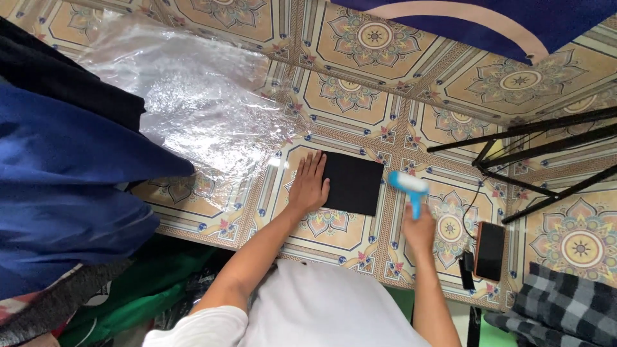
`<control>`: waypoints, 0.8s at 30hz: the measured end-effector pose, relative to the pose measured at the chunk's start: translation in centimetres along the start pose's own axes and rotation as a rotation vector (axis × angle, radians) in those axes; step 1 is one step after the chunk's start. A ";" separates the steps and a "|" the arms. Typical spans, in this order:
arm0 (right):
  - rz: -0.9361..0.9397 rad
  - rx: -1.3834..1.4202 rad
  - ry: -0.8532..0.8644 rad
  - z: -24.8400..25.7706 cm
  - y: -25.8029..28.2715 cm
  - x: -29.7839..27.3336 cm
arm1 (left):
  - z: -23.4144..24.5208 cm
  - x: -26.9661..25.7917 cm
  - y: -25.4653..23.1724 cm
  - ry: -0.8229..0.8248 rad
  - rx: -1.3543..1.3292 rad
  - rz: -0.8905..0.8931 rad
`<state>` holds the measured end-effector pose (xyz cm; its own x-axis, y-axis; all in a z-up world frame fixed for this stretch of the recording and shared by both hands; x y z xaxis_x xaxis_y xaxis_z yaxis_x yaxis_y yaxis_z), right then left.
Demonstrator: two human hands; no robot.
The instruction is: Folding a pair of black pants, cleaning them with a lint roller, and placing them into a plastic shipping bag.
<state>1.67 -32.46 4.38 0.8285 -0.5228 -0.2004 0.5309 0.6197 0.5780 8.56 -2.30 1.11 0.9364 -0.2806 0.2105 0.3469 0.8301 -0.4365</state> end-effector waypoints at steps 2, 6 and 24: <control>0.052 -0.030 0.101 0.3 3.7 -2.7 | -0.1 0.1 0.1 -0.012 0.011 -0.002; 0.033 -0.397 0.435 -2.1 7.3 -6.1 | -0.5 0.1 0.2 -0.028 0.017 -0.006; 0.000 -0.425 0.691 -0.7 12.8 -6.3 | -0.9 0.2 0.7 0.024 -0.034 0.025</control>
<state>3.36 -20.81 12.52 0.6775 -0.1288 -0.7242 0.4377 0.8619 0.2562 9.04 -2.24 0.08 0.9458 -0.2715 0.1780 0.3242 0.8205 -0.4709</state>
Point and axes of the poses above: each hand's wrist, its own x-axis towards the middle knuckle, its own z-axis out of the back of the hand, y = z × x, the point moved 5 cm from there along x, towards the middle knuckle, and after that the axes turned 7 degrees about -z, right-handed, at the moved point
